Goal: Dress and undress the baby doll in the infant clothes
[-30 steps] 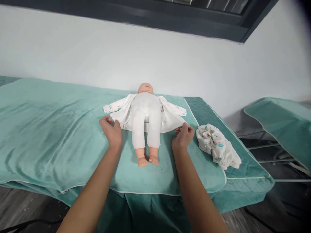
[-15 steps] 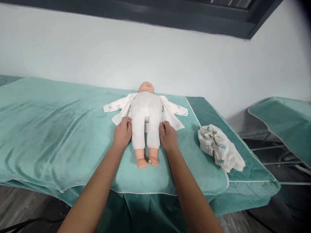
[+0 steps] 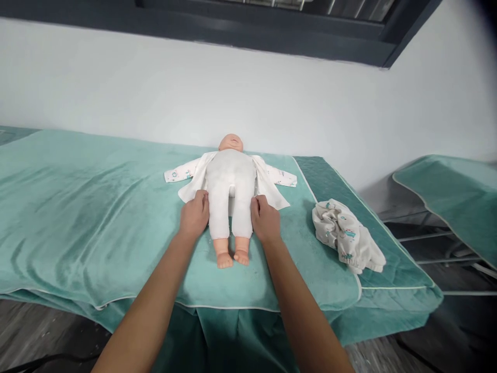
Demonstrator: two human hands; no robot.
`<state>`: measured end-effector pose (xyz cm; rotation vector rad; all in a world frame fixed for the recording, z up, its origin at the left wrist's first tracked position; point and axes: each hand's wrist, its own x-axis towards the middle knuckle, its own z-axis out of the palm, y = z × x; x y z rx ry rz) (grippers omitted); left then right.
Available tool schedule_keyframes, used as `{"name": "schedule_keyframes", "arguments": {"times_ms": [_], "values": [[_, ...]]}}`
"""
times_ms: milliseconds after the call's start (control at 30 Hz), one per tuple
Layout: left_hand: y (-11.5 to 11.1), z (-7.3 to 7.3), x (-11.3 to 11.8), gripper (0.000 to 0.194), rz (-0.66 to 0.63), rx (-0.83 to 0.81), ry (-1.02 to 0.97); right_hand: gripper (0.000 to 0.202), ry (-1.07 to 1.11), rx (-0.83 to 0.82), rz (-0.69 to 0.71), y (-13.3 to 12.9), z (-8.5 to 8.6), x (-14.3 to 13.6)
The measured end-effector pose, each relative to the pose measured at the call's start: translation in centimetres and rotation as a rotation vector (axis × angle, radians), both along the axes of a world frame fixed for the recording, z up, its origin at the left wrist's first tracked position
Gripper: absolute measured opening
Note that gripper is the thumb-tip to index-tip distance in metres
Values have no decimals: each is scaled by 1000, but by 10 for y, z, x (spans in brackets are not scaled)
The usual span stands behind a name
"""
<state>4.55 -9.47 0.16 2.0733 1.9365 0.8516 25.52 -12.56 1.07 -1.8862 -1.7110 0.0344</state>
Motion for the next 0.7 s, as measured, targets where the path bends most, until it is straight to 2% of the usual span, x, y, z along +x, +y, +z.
{"name": "schedule_keyframes", "arguments": {"times_ms": [200,300,400,533,633,700], "values": [[-3,-3,-2,29,5,99,-90,28,211,142,54,-9,-4,6],[-7,-4,-4,29,-26,132,-145,20,103,247,117,-33,-5,22],[-15,-7,-6,31,-73,138,-182,22,-122,311,77,-73,-3,57],[-31,-9,-8,31,-113,119,-228,39,-353,275,-162,-128,2,125],[-47,-9,-11,31,-155,85,-296,53,-348,160,-296,-154,3,173],[-60,-9,-12,31,-187,59,-388,55,-301,33,-281,-160,4,194]]}}
